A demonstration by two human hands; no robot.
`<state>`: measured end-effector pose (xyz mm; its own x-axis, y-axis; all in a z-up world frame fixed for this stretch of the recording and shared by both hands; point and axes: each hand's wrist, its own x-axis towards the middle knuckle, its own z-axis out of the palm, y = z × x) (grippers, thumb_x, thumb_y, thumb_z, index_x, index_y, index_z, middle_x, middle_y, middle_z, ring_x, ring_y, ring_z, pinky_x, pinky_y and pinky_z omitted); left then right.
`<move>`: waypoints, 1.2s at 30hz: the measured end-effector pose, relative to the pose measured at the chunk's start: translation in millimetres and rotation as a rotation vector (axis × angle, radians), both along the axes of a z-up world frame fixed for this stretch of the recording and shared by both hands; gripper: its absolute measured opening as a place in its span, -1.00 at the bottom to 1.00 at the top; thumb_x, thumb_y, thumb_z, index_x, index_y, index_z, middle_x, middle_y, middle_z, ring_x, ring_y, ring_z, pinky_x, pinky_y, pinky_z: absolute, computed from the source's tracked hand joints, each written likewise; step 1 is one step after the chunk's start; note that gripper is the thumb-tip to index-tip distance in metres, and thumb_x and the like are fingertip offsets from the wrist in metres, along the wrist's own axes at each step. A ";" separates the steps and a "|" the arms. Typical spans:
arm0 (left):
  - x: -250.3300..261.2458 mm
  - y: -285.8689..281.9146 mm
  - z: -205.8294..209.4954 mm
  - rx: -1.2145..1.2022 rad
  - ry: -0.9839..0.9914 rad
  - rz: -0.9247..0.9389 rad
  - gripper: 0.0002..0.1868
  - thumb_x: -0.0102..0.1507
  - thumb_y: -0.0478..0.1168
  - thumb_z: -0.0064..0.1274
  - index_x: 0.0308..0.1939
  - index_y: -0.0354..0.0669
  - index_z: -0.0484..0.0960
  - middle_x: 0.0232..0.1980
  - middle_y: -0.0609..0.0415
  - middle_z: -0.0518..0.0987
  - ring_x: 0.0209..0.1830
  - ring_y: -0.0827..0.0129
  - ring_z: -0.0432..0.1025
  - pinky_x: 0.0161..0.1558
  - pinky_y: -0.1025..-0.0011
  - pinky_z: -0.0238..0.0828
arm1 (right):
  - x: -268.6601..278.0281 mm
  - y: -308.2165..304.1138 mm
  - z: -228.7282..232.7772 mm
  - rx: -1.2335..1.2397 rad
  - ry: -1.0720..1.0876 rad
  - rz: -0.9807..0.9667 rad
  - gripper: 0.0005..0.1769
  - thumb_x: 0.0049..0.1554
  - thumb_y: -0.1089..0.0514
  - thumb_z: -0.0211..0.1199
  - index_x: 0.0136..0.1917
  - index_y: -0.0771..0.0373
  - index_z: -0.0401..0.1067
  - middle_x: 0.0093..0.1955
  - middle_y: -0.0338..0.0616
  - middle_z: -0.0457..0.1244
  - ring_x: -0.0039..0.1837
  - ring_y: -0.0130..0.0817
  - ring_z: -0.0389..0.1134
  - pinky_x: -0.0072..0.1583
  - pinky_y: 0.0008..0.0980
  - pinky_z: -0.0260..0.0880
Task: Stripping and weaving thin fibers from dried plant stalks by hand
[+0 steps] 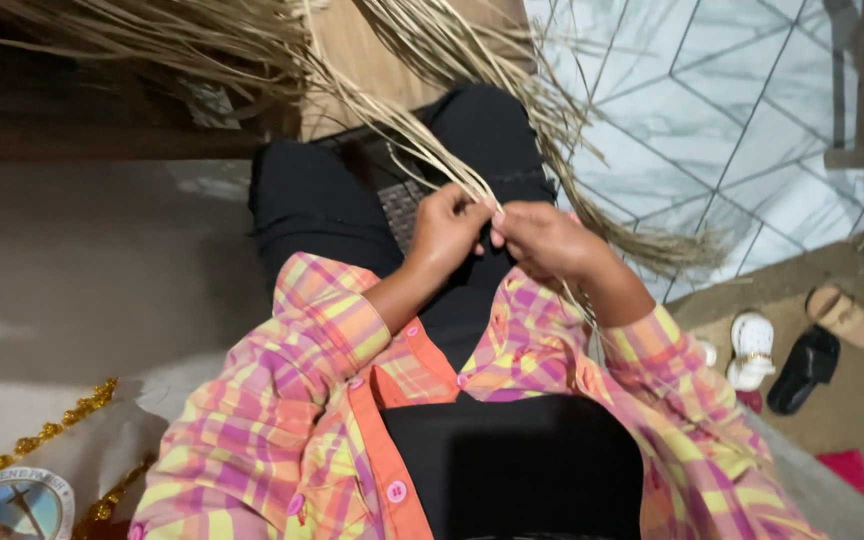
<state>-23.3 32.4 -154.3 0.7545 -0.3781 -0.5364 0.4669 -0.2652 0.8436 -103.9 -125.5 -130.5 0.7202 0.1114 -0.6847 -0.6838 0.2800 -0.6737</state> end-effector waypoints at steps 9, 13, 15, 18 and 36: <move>-1.8 2.4 -17.3 0.022 0.042 0.000 -0.77 0.23 -0.28 0.24 -0.19 -0.47 0.69 -0.55 -0.02 0.56 -0.73 0.32 0.54 -0.65 0.46 0.47 | -60.0 -79.9 8.8 -0.579 0.021 0.546 -0.73 0.20 0.01 0.26 -0.16 0.27 0.49 -0.42 0.09 0.36 -0.21 -0.01 0.34 -0.01 -0.02 0.38; 0.0 4.0 -19.1 0.002 0.059 -0.012 -0.75 0.23 -0.26 0.28 -0.19 -0.48 0.69 -0.49 0.04 0.52 -0.74 0.35 0.52 -0.66 0.49 0.45 | -127.4 -138.9 -79.5 -0.978 0.224 1.012 -0.47 0.22 -0.17 0.22 0.39 0.04 0.46 0.08 0.10 0.50 0.14 0.09 0.54 0.15 0.04 0.51; -0.4 5.6 -24.2 -0.013 0.071 -0.017 -0.74 0.24 -0.25 0.31 -0.18 -0.47 0.69 -0.45 0.04 0.52 -0.73 0.37 0.52 -0.65 0.52 0.46 | -100.9 -146.0 -21.6 -0.666 0.348 1.109 -0.12 -0.03 -0.09 0.59 0.46 0.27 0.43 0.34 0.36 0.39 0.40 0.35 0.38 0.42 0.18 0.34; 1.0 6.4 3.4 0.018 -0.019 -0.079 -0.55 0.26 -0.17 0.34 -0.53 -0.01 0.33 -0.59 0.28 0.36 -0.70 0.49 0.49 -0.54 0.51 0.29 | -49.1 -167.0 18.5 -0.530 0.103 0.823 0.08 -0.16 -0.24 0.50 0.60 -0.14 0.25 0.67 -0.36 0.14 0.64 -0.26 0.17 0.59 -0.14 0.12; 11.3 33.4 26.3 -0.151 0.302 -0.134 -0.47 0.15 -0.02 0.40 -0.60 0.08 0.26 -0.64 0.26 0.26 -0.79 0.57 0.13 -0.74 0.53 -0.11 | 243.7 -89.8 -128.9 -1.513 -0.477 0.236 -0.77 0.09 -0.06 0.53 -0.02 0.00 0.63 -0.04 -0.18 0.42 0.02 -0.05 0.42 -0.08 -0.02 0.38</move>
